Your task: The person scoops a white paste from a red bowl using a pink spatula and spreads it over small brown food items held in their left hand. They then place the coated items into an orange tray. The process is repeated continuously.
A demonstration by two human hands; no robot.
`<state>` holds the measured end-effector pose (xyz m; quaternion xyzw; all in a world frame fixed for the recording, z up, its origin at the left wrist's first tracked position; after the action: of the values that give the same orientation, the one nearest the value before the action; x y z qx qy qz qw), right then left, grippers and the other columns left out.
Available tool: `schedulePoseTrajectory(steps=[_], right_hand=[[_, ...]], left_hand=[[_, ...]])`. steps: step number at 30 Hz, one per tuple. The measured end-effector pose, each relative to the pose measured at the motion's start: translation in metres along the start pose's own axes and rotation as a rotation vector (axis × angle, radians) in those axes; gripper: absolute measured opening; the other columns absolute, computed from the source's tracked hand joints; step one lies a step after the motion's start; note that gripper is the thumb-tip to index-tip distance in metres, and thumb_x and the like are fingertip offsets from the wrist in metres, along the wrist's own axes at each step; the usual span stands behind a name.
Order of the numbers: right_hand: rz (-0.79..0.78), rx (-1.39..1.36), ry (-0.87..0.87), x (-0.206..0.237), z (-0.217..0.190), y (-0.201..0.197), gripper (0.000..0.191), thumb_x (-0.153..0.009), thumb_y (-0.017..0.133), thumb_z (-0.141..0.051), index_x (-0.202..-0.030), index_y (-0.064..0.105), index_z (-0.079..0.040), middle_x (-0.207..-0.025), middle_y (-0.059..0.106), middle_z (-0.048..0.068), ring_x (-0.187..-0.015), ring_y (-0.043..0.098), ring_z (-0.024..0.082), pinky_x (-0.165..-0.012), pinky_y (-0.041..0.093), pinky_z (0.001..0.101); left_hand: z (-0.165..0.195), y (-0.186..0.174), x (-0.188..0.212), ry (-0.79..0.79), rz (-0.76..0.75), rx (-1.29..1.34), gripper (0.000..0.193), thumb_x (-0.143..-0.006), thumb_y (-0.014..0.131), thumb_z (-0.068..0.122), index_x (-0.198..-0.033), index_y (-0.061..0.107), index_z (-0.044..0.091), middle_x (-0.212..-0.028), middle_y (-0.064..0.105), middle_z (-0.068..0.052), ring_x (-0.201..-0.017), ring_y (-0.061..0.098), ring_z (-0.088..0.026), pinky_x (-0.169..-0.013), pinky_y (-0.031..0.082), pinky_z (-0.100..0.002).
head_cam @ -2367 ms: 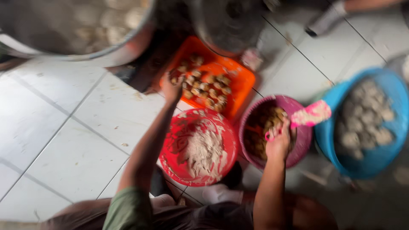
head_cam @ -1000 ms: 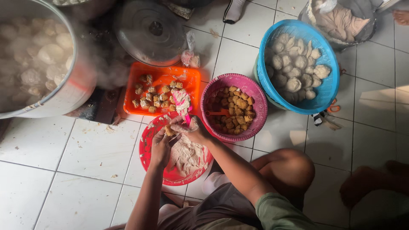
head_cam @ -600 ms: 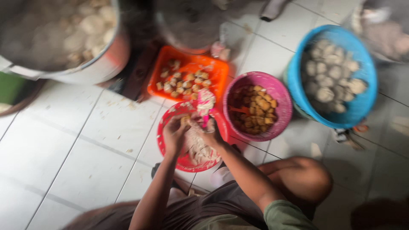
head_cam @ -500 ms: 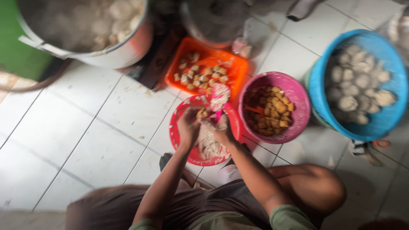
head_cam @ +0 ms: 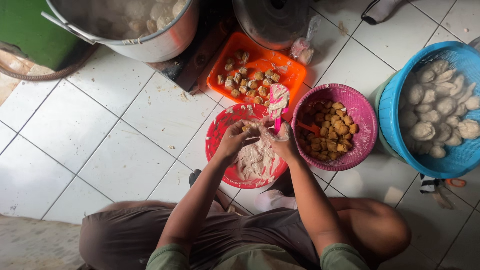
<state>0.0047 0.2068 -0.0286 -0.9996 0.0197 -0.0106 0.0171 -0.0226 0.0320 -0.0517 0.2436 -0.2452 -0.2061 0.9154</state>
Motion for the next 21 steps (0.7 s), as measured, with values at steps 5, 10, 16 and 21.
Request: schedulePoseTrajectory(steps=[5,10,16,21], right_hand=[[0.085,-0.026,0.026,0.009,-0.018,0.018,0.026,-0.106,0.051,-0.028,-0.114,0.062,-0.006,-0.081,0.054,-0.006,-0.07,0.05,0.004,-0.06,0.041,0.0208],[-0.067,-0.205,0.266,0.025,-0.004,0.031,0.055,-0.113,0.03,-0.044,-0.101,0.067,-0.005,-0.074,0.043,-0.007,-0.064,0.038,0.004,-0.056,0.032,0.021],[-0.069,-0.214,0.246,0.034,0.001,0.035,0.051,-0.113,0.03,-0.042,-0.099,0.065,-0.007,-0.075,0.043,-0.006,-0.064,0.038,0.005,-0.058,0.032,0.022],[-0.009,-0.147,0.13,0.036,0.008,0.032,0.046,-0.115,0.032,-0.036,-0.101,0.064,-0.007,-0.082,0.053,-0.004,-0.073,0.046,0.006,-0.066,0.039,0.0238]], left_hand=[[-0.004,-0.021,-0.012,0.167,0.242,0.088,0.009,-0.103,0.061,0.01,-0.109,0.061,0.004,-0.107,0.073,-0.011,-0.096,0.071,-0.02,-0.088,0.059,-0.038],[-0.002,-0.02,-0.004,0.266,0.381,0.125,0.01,-0.101,0.062,0.009,-0.107,0.059,0.001,-0.105,0.073,-0.011,-0.096,0.073,-0.018,-0.087,0.061,-0.035],[0.0,-0.002,0.006,0.338,0.424,0.08,0.012,-0.101,0.066,0.007,-0.106,0.059,-0.001,-0.101,0.074,-0.012,-0.09,0.071,-0.015,-0.084,0.059,-0.031],[0.012,0.027,0.021,0.412,0.376,-0.044,0.017,-0.103,0.072,0.003,-0.112,0.062,-0.007,-0.101,0.07,-0.013,-0.084,0.063,-0.013,-0.076,0.051,-0.029]])
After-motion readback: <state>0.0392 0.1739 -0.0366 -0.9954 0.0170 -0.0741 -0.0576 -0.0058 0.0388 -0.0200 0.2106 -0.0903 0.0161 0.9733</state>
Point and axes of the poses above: each hand's wrist, its own x-axis away from the middle knuckle, its own y-axis out of the palm, z = x × y, the point moved 3 cm from there along -x, towards the middle knuckle
